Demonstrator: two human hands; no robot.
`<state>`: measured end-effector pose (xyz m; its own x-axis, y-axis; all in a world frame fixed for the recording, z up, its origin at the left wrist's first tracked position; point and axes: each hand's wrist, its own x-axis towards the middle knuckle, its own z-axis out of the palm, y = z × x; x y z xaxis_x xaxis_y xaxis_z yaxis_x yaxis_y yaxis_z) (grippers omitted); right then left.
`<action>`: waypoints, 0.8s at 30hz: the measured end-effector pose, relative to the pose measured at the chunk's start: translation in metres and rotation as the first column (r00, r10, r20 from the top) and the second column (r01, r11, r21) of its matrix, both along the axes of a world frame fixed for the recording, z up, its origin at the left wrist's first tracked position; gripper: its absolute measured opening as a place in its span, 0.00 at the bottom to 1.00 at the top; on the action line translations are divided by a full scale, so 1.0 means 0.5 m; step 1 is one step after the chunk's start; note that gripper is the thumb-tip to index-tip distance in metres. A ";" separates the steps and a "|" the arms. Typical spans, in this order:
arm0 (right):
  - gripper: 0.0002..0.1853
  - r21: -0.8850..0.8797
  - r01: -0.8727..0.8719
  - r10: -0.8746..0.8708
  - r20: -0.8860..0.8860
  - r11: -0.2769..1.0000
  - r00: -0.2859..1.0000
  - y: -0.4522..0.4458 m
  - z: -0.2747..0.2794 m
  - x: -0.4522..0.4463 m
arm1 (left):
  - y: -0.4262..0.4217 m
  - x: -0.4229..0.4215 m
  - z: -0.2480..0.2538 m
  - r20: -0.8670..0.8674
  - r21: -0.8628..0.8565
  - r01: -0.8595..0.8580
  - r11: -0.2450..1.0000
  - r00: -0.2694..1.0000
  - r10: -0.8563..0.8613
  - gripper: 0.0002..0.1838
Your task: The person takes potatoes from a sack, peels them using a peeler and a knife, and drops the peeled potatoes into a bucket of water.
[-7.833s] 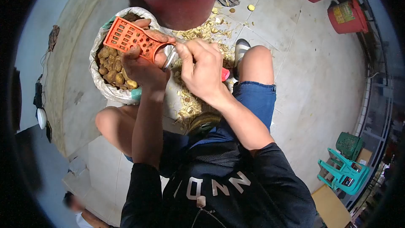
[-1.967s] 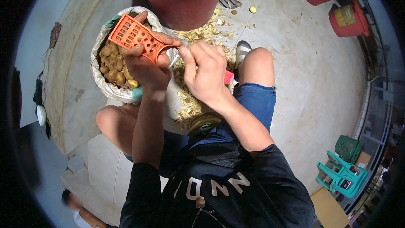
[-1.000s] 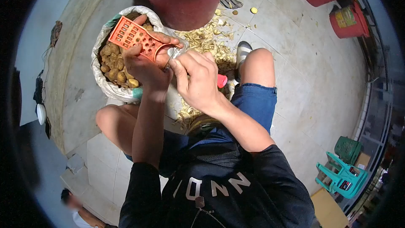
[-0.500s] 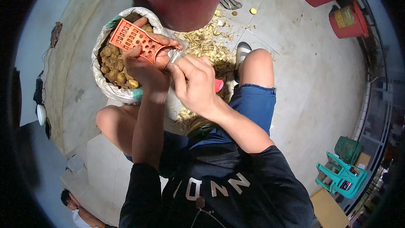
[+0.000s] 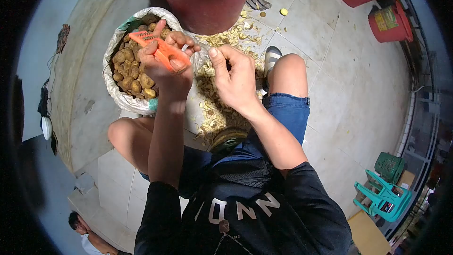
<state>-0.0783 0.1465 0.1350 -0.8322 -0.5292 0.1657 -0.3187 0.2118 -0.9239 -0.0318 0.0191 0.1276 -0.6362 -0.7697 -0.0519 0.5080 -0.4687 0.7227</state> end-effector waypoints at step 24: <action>0.08 0.060 -0.018 0.043 -0.447 0.998 0.894 -0.016 -0.003 0.035 | 0.007 0.004 -0.002 -0.175 -0.066 0.126 0.990 0.975 -0.136 0.31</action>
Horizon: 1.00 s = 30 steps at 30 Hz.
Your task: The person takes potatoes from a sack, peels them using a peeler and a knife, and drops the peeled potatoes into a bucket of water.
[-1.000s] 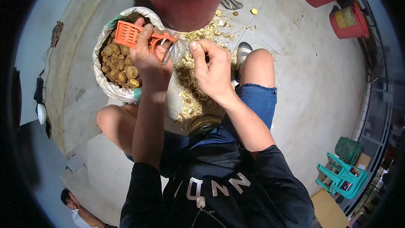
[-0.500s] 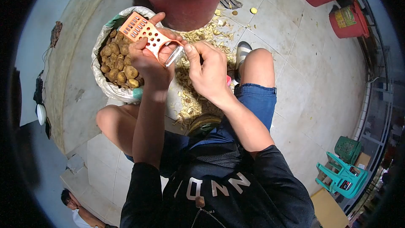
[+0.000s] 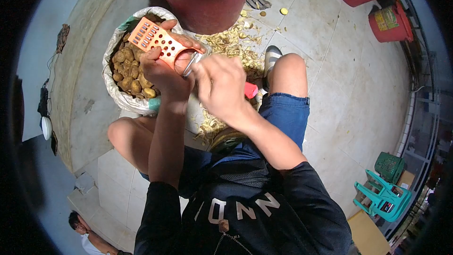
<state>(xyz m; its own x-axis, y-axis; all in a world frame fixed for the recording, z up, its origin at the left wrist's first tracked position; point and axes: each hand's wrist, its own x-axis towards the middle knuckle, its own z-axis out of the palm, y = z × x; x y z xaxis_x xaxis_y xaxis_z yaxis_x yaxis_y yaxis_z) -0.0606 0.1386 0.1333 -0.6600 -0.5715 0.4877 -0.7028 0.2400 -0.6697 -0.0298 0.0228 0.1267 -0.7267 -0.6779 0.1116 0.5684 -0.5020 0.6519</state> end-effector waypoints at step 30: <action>0.16 0.217 -0.720 0.325 0.781 0.659 0.533 0.146 -0.046 -0.135 | -0.059 0.006 -0.035 0.030 -0.043 0.017 0.999 0.999 -0.016 0.25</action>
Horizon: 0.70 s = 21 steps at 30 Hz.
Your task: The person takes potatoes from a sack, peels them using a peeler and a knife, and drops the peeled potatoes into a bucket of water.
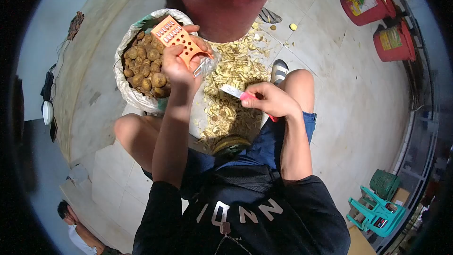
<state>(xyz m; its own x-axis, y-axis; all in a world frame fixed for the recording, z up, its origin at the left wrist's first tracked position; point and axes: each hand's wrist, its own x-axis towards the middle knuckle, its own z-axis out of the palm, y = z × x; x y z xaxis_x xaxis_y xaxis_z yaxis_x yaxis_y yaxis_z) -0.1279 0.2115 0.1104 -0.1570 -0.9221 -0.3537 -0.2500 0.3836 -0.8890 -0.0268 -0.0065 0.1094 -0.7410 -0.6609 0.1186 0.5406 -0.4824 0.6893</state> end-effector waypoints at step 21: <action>0.11 -0.186 0.401 -0.440 -0.297 0.897 0.848 -0.126 -0.069 -0.099 | -0.141 -0.031 -0.210 0.443 -0.849 0.143 0.509 0.718 0.537 0.25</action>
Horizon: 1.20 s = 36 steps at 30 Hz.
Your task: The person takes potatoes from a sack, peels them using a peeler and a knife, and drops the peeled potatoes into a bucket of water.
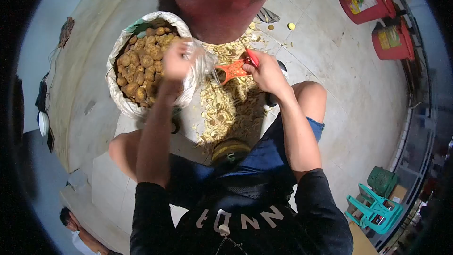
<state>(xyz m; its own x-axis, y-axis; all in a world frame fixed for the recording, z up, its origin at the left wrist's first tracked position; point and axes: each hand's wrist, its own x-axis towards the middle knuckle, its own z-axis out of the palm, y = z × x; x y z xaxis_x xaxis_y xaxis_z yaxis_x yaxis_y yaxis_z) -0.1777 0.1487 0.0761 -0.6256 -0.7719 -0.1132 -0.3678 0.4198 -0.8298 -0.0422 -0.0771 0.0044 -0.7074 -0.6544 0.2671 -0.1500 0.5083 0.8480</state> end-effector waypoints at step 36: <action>0.22 -0.416 0.171 0.006 0.392 0.893 0.920 0.012 -0.010 0.033 | 0.152 0.080 0.093 -0.514 0.823 0.543 0.167 0.837 -0.188 0.36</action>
<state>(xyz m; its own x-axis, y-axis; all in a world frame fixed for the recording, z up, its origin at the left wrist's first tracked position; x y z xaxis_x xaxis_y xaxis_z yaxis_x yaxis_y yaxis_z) -0.1610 0.1547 0.0710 -0.6677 -0.7442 -0.0166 0.0257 -0.0008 -0.9997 -0.0024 -0.0010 0.0510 -0.9659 -0.2344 -0.1104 0.0918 -0.7079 0.7003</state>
